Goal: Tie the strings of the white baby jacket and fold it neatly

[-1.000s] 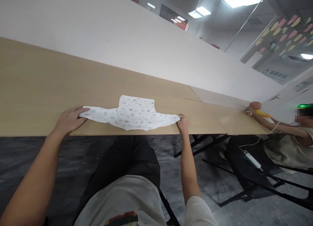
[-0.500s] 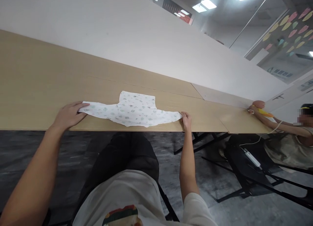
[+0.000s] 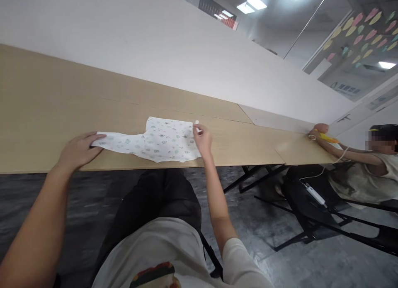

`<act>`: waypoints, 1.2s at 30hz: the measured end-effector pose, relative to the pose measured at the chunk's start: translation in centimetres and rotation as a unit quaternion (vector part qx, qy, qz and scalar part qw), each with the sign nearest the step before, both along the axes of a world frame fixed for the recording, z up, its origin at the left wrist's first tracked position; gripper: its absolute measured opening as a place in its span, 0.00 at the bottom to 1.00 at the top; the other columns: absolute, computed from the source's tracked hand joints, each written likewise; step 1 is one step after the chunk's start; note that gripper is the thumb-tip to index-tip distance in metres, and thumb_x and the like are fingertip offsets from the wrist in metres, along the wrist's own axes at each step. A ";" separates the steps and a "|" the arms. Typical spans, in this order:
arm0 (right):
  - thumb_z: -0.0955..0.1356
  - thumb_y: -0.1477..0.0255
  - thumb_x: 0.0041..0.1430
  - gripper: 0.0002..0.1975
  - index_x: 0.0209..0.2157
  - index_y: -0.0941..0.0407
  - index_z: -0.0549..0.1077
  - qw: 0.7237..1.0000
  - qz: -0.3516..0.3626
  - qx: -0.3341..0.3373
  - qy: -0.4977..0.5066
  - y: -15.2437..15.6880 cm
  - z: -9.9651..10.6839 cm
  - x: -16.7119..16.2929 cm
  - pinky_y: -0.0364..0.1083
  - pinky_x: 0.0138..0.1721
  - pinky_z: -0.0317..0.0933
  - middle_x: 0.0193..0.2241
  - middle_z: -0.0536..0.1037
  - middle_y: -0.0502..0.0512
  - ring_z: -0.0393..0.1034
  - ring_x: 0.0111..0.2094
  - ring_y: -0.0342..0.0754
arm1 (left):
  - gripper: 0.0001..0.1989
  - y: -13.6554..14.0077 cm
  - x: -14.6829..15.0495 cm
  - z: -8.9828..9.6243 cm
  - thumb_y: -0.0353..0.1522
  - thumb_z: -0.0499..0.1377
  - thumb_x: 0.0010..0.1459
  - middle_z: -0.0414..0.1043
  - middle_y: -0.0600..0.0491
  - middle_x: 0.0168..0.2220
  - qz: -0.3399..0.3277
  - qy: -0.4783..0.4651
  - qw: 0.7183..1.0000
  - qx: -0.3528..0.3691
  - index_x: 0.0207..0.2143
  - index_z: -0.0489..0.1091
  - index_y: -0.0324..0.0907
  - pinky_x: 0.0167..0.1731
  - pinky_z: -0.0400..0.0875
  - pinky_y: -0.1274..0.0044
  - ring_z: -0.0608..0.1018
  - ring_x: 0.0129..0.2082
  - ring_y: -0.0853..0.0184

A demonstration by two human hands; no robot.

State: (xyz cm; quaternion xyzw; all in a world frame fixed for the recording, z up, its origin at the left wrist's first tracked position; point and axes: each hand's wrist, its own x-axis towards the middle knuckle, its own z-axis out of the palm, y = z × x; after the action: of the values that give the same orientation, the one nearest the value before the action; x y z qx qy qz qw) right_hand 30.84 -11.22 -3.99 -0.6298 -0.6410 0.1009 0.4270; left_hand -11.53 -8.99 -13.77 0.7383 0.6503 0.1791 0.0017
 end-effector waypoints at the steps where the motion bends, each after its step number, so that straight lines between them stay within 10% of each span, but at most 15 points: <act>1: 0.62 0.72 0.66 0.14 0.47 0.56 0.77 0.999 0.021 -0.015 -0.023 -0.2 0.2 -2.0 0.42 0.43 0.64 0.45 0.79 0.55 0.73 0.37 0.44 | 0.36 0.1 -0.1 -0.1 0.44 0.42 0.58 0.62 0.38 0.64 -0.003 0.001 1.000 0.000 0.60 0.67 0.32 0.62 0.57 0.63 0.66 0.62 0.51; 10: 0.64 0.76 0.65 0.15 0.50 0.53 0.76 0.977 0.105 -0.120 -0.139 -1.6 -3.7 -11.4 0.46 0.49 0.65 0.46 0.78 0.55 0.73 0.47 0.50 | 0.37 0.5 -0.6 -0.7 0.44 0.45 0.54 0.63 0.39 0.63 -0.012 -0.012 1.000 0.009 0.59 0.68 0.32 0.61 0.58 0.61 0.66 0.62 0.48; 29: 0.62 0.77 0.64 0.18 0.55 0.55 0.71 0.970 0.109 -0.110 -0.190 -0.9 -4.9 -12.4 0.50 0.52 0.62 0.45 0.78 0.58 0.71 0.49 0.52 | 0.37 0.3 -0.2 -0.3 0.45 0.44 0.55 0.63 0.42 0.63 0.008 -0.018 1.000 -0.009 0.60 0.68 0.34 0.63 0.56 0.64 0.65 0.63 0.52; 36: 0.63 0.72 0.67 0.12 0.45 0.56 0.76 0.967 0.132 -0.087 -0.202 -1.5 -6.2 -12.2 0.51 0.53 0.59 0.44 0.78 0.58 0.68 0.49 0.53 | 0.36 -0.6 0.2 1.3 0.44 0.46 0.54 0.63 0.47 0.64 0.033 -0.209 0.977 -0.041 0.61 0.65 0.35 0.64 0.56 0.66 0.65 0.63 0.54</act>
State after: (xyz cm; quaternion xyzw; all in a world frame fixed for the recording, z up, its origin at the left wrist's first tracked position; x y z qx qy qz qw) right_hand 18.68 -12.69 -10.20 -0.5819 -0.7801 0.0819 0.2149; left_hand -11.28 -9.55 -12.51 0.6622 0.6661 0.3027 0.1618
